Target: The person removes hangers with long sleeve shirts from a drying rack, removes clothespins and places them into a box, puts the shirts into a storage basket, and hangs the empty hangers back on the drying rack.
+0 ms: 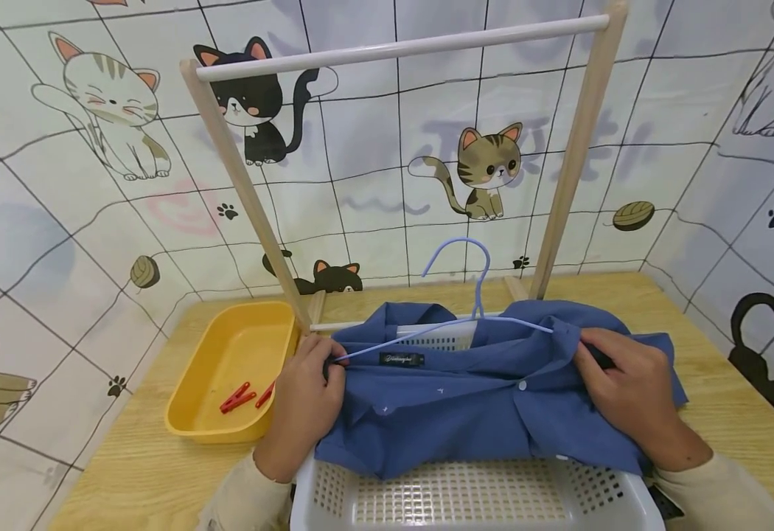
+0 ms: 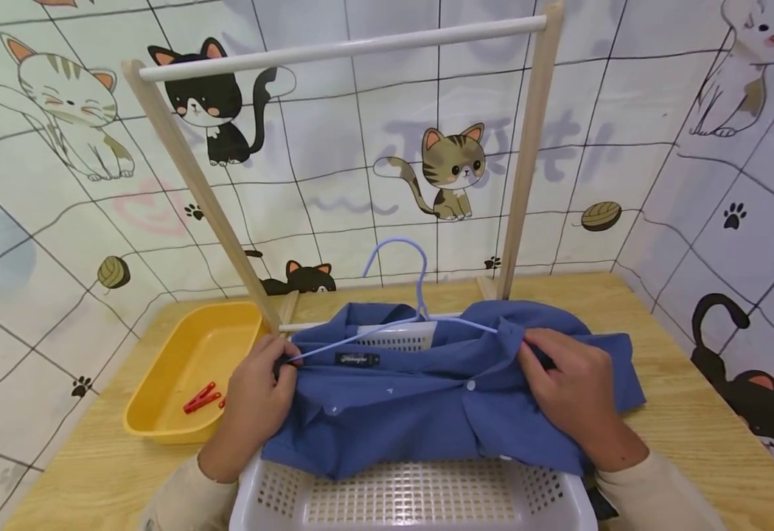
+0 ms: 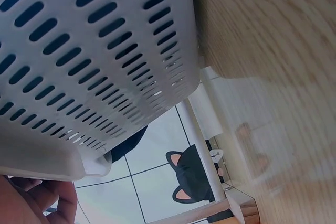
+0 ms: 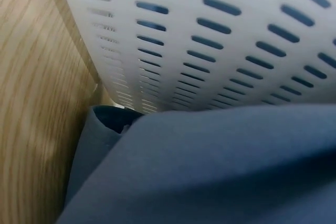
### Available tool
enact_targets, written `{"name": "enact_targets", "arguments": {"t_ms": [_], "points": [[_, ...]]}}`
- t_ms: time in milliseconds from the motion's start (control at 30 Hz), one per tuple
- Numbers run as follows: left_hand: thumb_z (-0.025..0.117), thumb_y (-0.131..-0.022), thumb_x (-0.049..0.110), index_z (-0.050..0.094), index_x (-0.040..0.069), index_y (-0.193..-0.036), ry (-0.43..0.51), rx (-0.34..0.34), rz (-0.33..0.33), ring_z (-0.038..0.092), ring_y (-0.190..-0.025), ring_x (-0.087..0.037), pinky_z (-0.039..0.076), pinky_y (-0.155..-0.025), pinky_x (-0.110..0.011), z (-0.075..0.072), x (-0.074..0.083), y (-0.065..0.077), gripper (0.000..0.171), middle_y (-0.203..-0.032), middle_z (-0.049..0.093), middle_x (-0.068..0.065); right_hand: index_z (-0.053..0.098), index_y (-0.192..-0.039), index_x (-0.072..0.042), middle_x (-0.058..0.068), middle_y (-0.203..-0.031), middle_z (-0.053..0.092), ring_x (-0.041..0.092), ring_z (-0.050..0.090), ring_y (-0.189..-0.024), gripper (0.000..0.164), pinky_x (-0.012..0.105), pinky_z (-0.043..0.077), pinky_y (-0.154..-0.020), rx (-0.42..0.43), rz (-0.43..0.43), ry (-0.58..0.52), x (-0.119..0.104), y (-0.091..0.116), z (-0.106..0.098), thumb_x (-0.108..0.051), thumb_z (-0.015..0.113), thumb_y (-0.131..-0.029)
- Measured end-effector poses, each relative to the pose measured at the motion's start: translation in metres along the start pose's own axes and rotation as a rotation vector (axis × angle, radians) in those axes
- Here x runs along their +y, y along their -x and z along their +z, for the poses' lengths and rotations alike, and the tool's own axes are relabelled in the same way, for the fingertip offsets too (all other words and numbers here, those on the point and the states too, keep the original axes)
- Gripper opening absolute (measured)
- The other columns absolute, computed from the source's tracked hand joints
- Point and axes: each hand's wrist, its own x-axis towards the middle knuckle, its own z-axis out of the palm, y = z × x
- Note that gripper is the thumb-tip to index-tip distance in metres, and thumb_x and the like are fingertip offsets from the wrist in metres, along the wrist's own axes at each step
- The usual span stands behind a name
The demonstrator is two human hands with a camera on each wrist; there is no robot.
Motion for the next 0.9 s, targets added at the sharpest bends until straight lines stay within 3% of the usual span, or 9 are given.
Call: {"name": "enact_targets", "arguments": {"t_ms": [167, 333, 567, 800, 900], "points": [[0.056, -0.088, 0.004, 0.065, 0.016, -0.086, 0.007, -0.010, -0.007, 0.055, -0.077, -0.015, 0.049, -0.064, -0.032, 0.0001, -0.0003, 0.0006, 0.016, -0.090, 0.060, 0.003, 0.076, -0.089, 0.003, 0.021, -0.083, 0.074, -0.003, 0.064, -0.081, 0.060, 0.001, 0.038, -0.088, -0.001, 0.016, -0.017, -0.0012, -0.0001, 0.0009, -0.050, 0.050, -0.101], [0.056, -0.088, 0.003, 0.065, 0.016, -0.087, 0.019, 0.000, -0.009, 0.054, -0.076, -0.014, 0.049, -0.063, -0.031, -0.0001, 0.0002, -0.0004, 0.016, -0.091, 0.059, 0.003, 0.076, -0.088, 0.004, 0.021, -0.083, 0.074, 0.001, 0.065, -0.078, 0.059, 0.002, 0.038, -0.087, 0.022, 0.004, -0.018, 0.0000, -0.0003, 0.0027, -0.048, 0.051, -0.101], [0.056, -0.088, 0.003, 0.065, 0.016, -0.086, 0.039, -0.001, -0.021, 0.052, -0.074, -0.012, 0.048, -0.063, -0.029, -0.0006, 0.0010, -0.0006, 0.016, -0.090, 0.060, 0.002, 0.075, -0.090, 0.005, 0.024, -0.083, 0.072, -0.022, 0.053, -0.093, 0.051, 0.002, 0.038, -0.086, 0.009, 0.047, -0.064, -0.0023, -0.0012, 0.0013, -0.042, 0.056, -0.100], [0.056, -0.089, 0.001, 0.065, 0.016, -0.087, 0.060, -0.006, -0.037, 0.054, -0.079, -0.013, 0.050, -0.066, -0.030, -0.0011, 0.0017, -0.0013, 0.017, -0.091, 0.060, 0.003, 0.076, -0.092, 0.003, 0.021, -0.081, 0.072, -0.019, 0.054, -0.081, 0.014, 0.004, 0.040, -0.080, -0.023, 0.083, -0.052, -0.0039, -0.0025, -0.0006, -0.009, 0.070, -0.089], [0.055, -0.090, 0.001, 0.065, 0.016, -0.088, 0.075, -0.009, -0.039, 0.055, -0.082, -0.014, 0.052, -0.070, -0.032, -0.0008, 0.0009, -0.0015, 0.017, -0.090, 0.060, 0.002, 0.076, -0.092, 0.004, 0.022, -0.081, 0.072, -0.019, 0.054, -0.081, 0.016, 0.004, 0.041, -0.080, -0.031, 0.083, -0.056, -0.0047, -0.0032, -0.0013, -0.010, 0.068, -0.090]]}}
